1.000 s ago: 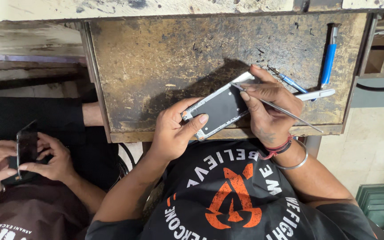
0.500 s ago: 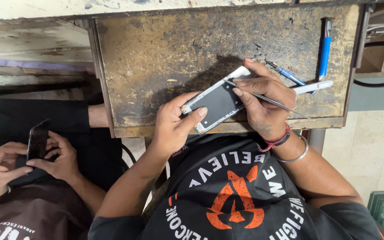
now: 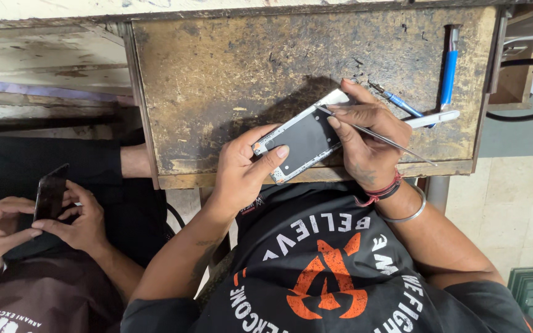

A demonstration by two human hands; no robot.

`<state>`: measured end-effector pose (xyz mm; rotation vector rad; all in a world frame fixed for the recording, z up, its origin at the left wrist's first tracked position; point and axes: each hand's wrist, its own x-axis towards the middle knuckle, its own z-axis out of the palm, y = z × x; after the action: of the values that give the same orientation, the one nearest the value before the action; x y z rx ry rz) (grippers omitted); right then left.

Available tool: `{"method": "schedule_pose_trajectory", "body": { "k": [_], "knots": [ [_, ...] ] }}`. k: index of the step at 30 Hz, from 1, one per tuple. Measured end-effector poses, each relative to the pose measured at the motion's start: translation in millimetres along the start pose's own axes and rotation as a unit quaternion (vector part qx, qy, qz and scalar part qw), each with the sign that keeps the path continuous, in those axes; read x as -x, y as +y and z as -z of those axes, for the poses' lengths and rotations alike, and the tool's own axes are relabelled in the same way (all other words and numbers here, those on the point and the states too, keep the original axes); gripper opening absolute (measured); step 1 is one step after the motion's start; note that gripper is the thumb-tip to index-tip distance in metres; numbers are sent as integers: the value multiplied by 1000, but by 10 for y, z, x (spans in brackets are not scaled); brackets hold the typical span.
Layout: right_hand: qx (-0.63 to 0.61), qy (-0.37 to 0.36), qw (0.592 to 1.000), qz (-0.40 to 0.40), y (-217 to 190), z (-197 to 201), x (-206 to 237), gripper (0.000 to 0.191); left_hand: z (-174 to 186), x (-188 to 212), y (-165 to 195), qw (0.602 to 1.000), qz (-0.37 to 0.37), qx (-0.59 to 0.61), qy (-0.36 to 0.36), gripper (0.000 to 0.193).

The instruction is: The person scrapes old adhesive residue from the frame of a disassembled smartphone using a thin metal tool, working around the edges of the frame. They then pick up a new replacement screen box and hold the new display panel next to the phone frame.

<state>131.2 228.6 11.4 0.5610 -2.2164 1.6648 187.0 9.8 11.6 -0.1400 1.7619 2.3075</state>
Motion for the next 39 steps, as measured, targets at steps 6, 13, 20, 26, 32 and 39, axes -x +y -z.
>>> {"method": "schedule_pose_trajectory", "body": {
  "k": [6, 13, 20, 26, 32, 39],
  "knots": [
    [-38, 34, 998, -43, 70, 7, -1, 9, -28, -47, 23, 1000, 10, -23, 3, 36],
    [0, -21, 1000, 11, 97, 104, -62, 9, -65, -84, 39, 998, 8, -64, 13, 36],
    [-29, 24, 998, -40, 136, 61, -75, 8, -68, -127, 60, 998, 19, -54, 14, 36],
    [-4, -18, 1000, 11, 111, 81, -102, 10, -75, -114, 89, 999, 10, -39, 6, 36],
    [-12, 15, 999, -32, 122, 34, -88, 10, -47, -129, 88, 998, 10, -63, 8, 36],
    [-22, 3, 1000, -13, 122, 96, -103, 10, -87, -127, 73, 998, 7, -58, 12, 37]
  ]
}}
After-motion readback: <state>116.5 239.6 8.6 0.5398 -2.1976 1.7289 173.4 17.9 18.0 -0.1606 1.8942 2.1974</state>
